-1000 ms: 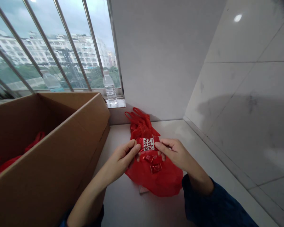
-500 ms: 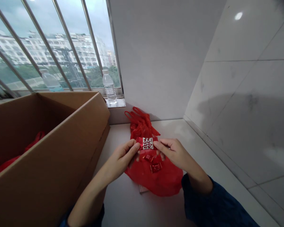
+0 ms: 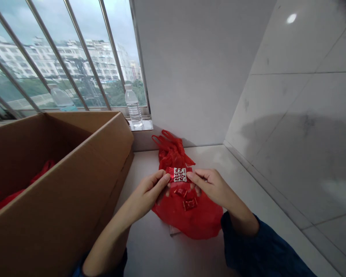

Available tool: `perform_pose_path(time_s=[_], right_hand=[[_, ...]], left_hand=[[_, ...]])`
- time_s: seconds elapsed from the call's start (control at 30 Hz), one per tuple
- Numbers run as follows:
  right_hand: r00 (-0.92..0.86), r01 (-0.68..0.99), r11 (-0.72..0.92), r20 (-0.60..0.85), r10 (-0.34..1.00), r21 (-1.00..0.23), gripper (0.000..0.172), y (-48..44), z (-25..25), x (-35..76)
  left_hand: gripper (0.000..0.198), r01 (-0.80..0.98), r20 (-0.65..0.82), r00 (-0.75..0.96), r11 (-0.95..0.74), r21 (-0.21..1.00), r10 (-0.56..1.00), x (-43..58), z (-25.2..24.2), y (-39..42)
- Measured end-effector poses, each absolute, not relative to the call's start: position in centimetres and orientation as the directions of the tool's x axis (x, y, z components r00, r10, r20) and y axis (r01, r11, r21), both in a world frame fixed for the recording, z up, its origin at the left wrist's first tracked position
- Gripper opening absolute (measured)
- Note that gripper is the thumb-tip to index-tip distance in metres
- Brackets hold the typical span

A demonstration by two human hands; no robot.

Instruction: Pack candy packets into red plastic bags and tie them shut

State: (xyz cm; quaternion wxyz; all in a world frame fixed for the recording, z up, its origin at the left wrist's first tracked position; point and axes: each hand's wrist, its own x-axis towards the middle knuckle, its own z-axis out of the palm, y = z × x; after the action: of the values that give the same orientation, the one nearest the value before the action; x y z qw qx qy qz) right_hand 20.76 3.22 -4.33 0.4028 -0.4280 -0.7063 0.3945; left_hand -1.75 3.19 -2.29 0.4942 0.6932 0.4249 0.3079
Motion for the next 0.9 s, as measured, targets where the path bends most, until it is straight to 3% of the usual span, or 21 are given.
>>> perform_pose_path(time_s=[0.53,0.7,0.8,0.9], right_hand=[[-0.321,0.249,0.281,0.195,0.927,-0.927,0.051,3.26,-4.53,20.72],[-0.258,0.274,0.314,0.245,0.935,-0.909,0.046,3.49,-4.42,20.78],[-0.246,0.159,0.273,0.229,0.942,-0.949,0.038,3.52,-4.41,20.6],[-0.306,0.027,0.201,0.183,0.934,-0.979,0.042,3.59,-4.72,20.16]], left_hand=[[0.041,0.288,0.002,0.443,-0.145,0.947,0.897,-1.63,-2.01,3.11],[0.04,0.301,0.043,0.44,-0.192,0.934,0.897,-1.66,-1.99,3.0],[0.037,0.335,0.092,0.462,-0.27,0.903,0.882,-1.58,-1.83,2.88],[0.035,0.373,0.12,0.482,-0.327,0.869,0.868,-1.52,-1.73,2.83]])
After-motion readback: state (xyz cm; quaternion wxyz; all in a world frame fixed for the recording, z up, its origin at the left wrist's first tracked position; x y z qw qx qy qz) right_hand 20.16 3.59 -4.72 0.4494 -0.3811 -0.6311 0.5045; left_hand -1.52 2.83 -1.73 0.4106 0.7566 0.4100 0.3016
